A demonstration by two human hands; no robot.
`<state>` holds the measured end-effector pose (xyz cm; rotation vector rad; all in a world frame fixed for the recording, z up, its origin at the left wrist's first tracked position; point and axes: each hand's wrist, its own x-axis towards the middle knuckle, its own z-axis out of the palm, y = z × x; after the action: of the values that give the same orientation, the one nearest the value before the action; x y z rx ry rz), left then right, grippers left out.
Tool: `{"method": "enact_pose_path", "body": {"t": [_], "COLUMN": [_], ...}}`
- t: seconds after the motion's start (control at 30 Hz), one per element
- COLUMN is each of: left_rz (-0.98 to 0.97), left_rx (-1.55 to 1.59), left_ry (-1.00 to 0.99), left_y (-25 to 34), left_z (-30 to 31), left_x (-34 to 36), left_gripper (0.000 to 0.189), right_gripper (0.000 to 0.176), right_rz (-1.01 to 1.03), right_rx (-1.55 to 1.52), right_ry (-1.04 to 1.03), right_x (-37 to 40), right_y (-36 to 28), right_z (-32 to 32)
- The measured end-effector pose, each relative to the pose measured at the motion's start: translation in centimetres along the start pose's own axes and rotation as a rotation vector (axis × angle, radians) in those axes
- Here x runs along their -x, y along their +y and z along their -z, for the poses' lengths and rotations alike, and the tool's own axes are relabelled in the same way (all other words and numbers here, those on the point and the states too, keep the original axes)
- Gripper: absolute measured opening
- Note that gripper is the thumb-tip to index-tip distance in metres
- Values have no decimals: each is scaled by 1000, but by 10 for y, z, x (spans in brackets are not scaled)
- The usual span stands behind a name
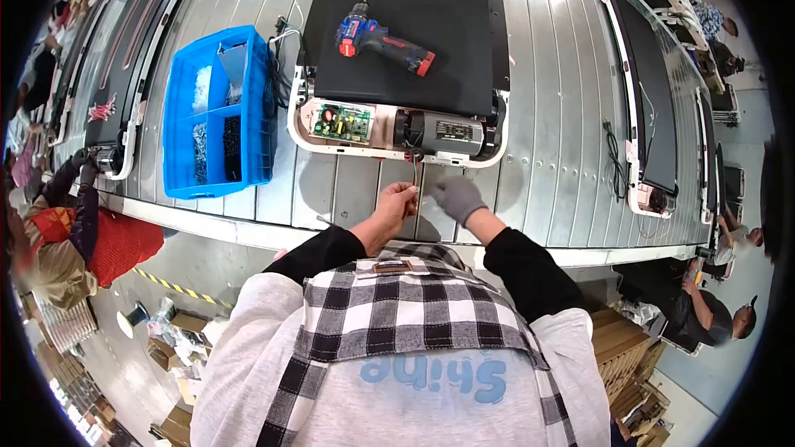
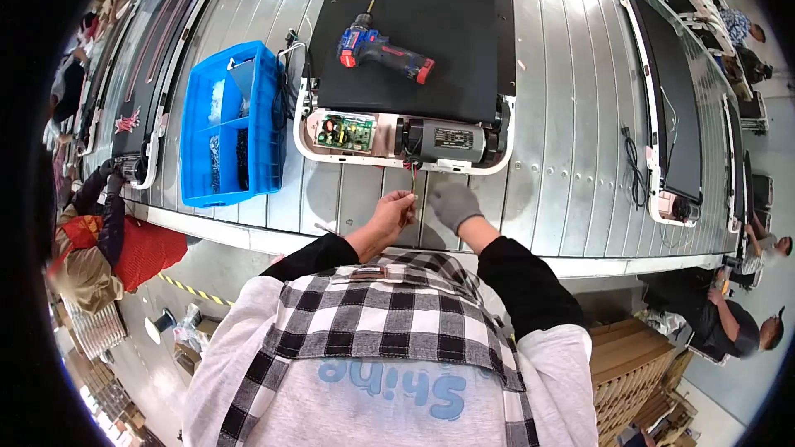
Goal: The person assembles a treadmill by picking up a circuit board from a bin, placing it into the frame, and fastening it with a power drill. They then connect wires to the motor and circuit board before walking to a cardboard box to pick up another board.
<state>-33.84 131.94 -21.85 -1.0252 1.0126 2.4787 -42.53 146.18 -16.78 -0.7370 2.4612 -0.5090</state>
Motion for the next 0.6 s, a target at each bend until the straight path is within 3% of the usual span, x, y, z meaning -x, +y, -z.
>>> {"method": "enact_pose_path", "body": {"t": [0.03, 0.1, 0.17, 0.3, 0.4, 0.47, 0.53, 0.6], "left_rz": [18, -5, -12, -15, -348, -461, -578, -900], "left_rx": [-2, 6, 113, -129, -456, -802, -1068, -1311], "left_ry": [-18, -14, 47, 69, 48, 26, 65, 11], "left_y": [1, -1, -3, 6, 23, 45, 79, 96], "left_z": [-9, -33, -48, -31, -2, 24, 20, 21], "left_x": [3, 3, 1, 2, 4, -8, -6, -26], "left_gripper": [7, 7, 5, 6, 5, 8, 7, 9], "right_gripper": [20, 15, 14, 17, 9, 11, 11, 14], "right_rz": [40, 363, 362, 480, 725, 692, 623, 589], "right_rx": [62, 217, 794, 929, 618, 327, 267, 190], "right_ry": [68, 223, -20, -230, -29, 106, 159, 244], "right_x": [-14, -36, -66, -87, -85, -78, -73, -68], "right_y": [-12, -42, -73, -85, -44, -30, -17, -8], "right_z": [22, 41, 29, 32, 46, 54, 52, 50]}}
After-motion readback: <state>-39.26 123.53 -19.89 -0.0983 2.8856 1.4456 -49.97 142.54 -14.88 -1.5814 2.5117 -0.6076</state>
